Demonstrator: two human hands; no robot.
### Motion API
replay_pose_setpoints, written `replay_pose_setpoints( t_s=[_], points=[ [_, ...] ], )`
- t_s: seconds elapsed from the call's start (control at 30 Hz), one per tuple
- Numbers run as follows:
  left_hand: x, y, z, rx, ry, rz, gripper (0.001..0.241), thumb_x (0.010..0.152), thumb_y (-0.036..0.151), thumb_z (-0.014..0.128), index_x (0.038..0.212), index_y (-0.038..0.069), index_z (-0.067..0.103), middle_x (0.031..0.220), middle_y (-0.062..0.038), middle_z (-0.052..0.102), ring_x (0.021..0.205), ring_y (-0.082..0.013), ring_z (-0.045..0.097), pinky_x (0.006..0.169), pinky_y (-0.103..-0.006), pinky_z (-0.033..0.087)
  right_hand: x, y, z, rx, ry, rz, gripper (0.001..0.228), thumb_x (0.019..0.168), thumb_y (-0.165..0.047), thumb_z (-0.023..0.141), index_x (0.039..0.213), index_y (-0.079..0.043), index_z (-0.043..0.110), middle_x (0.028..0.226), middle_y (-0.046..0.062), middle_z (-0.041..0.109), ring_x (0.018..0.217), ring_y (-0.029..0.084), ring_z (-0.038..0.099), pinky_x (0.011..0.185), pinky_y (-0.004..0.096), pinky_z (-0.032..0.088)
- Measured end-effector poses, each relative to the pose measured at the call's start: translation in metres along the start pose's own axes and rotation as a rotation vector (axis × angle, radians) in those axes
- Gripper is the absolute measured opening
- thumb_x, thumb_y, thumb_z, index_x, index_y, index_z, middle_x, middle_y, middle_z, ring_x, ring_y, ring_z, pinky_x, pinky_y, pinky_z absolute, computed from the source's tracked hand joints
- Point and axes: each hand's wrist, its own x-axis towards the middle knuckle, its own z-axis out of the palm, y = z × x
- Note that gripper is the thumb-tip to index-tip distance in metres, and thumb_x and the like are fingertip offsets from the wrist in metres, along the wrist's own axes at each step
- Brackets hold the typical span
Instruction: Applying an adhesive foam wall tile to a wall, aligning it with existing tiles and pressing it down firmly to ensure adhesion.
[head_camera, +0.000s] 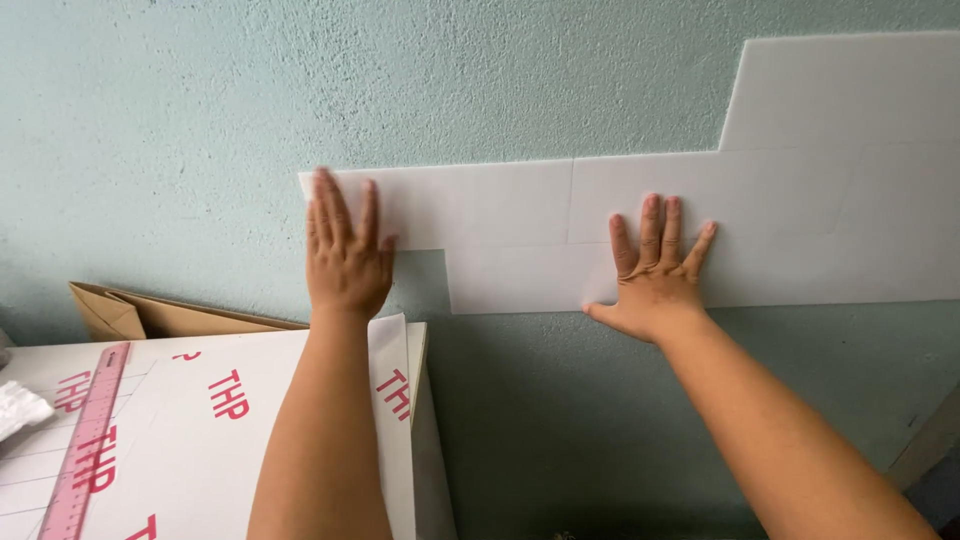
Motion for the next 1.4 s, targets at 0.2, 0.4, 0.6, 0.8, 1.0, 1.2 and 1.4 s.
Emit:
replay_pose_setpoints(
  t_s=[0.2, 0.4, 0.6, 0.8, 1.0, 1.2, 1.4],
  points=[
    [0.000, 0.006, -0.022, -0.002, -0.051, -0.068, 0.080, 0.112, 0.062, 0.034, 0.177, 0.019, 0.019, 0.181, -0.028, 0.006, 0.167, -0.0441, 0.004, 0.136, -0.0527, 0.009, -0.001, -0.001, -0.002, 0.032, 0.001, -0.001, 0.147, 0.069, -0.079, 0.068, 0.171, -0.019, -0.020, 0.173, 0.029, -0.032, 0.158, 0.051, -0.034, 0.114, 0.088, -0.015],
    [0.003, -0.028, 0.044, 0.262, 0.410, 0.222, 0.043, 0.103, 0.050, 0.062, 0.137, 0.028, 0.053, 0.142, -0.009, 0.044, 0.133, -0.0345, 0.052, 0.108, -0.0461, 0.049, -0.004, -0.002, -0.004, 0.032, 0.015, -0.007, 0.146, 0.069, -0.075, 0.070, 0.171, -0.019, -0.019, 0.174, 0.030, -0.031, 0.159, 0.052, -0.032, 0.114, 0.088, -0.013],
    [0.011, -0.018, 0.050, 0.135, 0.555, 0.203, 0.035, 0.100, 0.056, 0.055, 0.107, 0.025, 0.042, 0.108, -0.001, 0.039, 0.103, -0.0270, 0.050, 0.091, -0.0427, 0.046, -0.003, -0.002, -0.004, 0.039, 0.013, -0.008, 0.146, 0.071, -0.076, 0.070, 0.170, -0.019, -0.021, 0.173, 0.029, -0.033, 0.159, 0.052, -0.032, 0.114, 0.088, -0.015],
    [0.017, 0.003, 0.042, 0.125, 0.346, 0.184, 0.035, 0.101, 0.053, 0.054, 0.101, 0.019, 0.045, 0.100, -0.001, 0.042, 0.091, -0.0267, 0.050, 0.077, -0.0406, 0.043, -0.002, 0.001, 0.003, 0.002, 0.016, -0.008, 0.148, 0.069, -0.079, 0.069, 0.171, -0.018, -0.018, 0.173, 0.030, -0.034, 0.158, 0.051, -0.036, 0.113, 0.088, -0.017],
    [0.029, 0.022, 0.038, 0.154, 0.248, 0.070, 0.037, 0.102, 0.054, 0.056, 0.106, 0.019, 0.048, 0.104, -0.003, 0.044, 0.089, -0.0260, 0.050, 0.077, -0.0394, 0.044, -0.003, -0.002, 0.001, 0.017, 0.015, -0.001, 0.148, 0.070, -0.078, 0.071, 0.171, -0.018, -0.020, 0.173, 0.030, -0.035, 0.158, 0.052, -0.034, 0.114, 0.087, -0.016],
    [0.028, 0.032, 0.003, 0.106, 0.660, 0.312, 0.050, 0.100, 0.050, 0.062, 0.141, 0.024, 0.049, 0.153, -0.013, 0.037, 0.139, -0.0396, 0.039, 0.109, -0.0531, 0.039, -0.003, -0.003, 0.002, 0.022, 0.023, 0.011, 0.146, 0.071, -0.078, 0.071, 0.171, -0.020, -0.019, 0.173, 0.028, -0.034, 0.158, 0.051, -0.034, 0.115, 0.086, -0.016],
    [0.020, 0.055, -0.010, 0.106, -0.020, 0.280, 0.075, 0.103, 0.068, 0.034, 0.174, 0.047, 0.017, 0.187, 0.006, 0.004, 0.170, -0.0358, -0.004, 0.124, -0.0816, -0.005, -0.003, -0.005, -0.004, 0.043, -0.009, 0.014, 0.148, 0.071, -0.073, 0.075, 0.170, -0.020, -0.022, 0.173, 0.028, -0.036, 0.157, 0.051, -0.035, 0.115, 0.086, -0.016]
  ],
)
